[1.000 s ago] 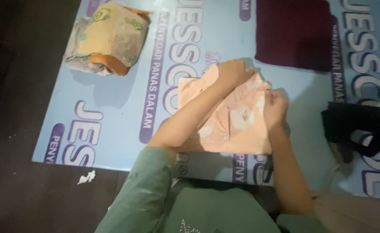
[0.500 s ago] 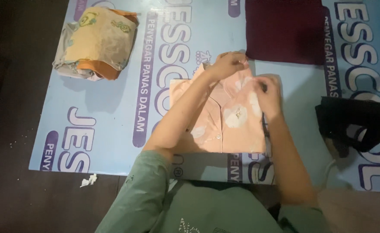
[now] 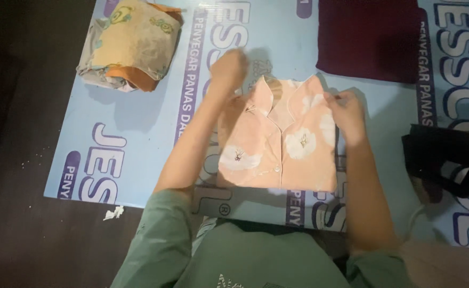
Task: Ironing and folding a shirt and a dress on a flat surface on the floor
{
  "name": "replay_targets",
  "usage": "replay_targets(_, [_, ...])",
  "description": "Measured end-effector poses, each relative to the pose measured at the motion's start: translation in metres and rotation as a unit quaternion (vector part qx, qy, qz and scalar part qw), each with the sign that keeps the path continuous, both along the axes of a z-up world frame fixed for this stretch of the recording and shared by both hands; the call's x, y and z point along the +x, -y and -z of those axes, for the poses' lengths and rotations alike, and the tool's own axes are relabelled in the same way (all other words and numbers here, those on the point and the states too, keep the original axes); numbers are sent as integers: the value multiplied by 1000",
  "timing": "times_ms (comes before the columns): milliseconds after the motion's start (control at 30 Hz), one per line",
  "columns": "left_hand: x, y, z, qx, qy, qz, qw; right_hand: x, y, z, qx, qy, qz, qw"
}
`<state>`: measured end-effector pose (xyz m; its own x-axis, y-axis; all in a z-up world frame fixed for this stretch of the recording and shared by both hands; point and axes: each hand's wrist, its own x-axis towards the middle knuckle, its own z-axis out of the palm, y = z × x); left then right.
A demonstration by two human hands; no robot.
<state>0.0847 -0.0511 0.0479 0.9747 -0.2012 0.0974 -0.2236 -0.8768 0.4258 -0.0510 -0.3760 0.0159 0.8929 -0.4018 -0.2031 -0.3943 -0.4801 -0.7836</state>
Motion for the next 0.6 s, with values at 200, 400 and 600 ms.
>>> replay_targets(200, [-56, -45, 6, 32, -148, -50, 987, 16, -6, 36, 87, 189, -24, 978])
replay_targets(400, [-59, -59, 37, -151, -37, -26, 987, 12, -9, 20, 48, 158, -81, 983])
replay_targets(600, [-58, -67, 45, -215, 23, 30, 976, 23, -96, -31, -235, 280, -113, 924])
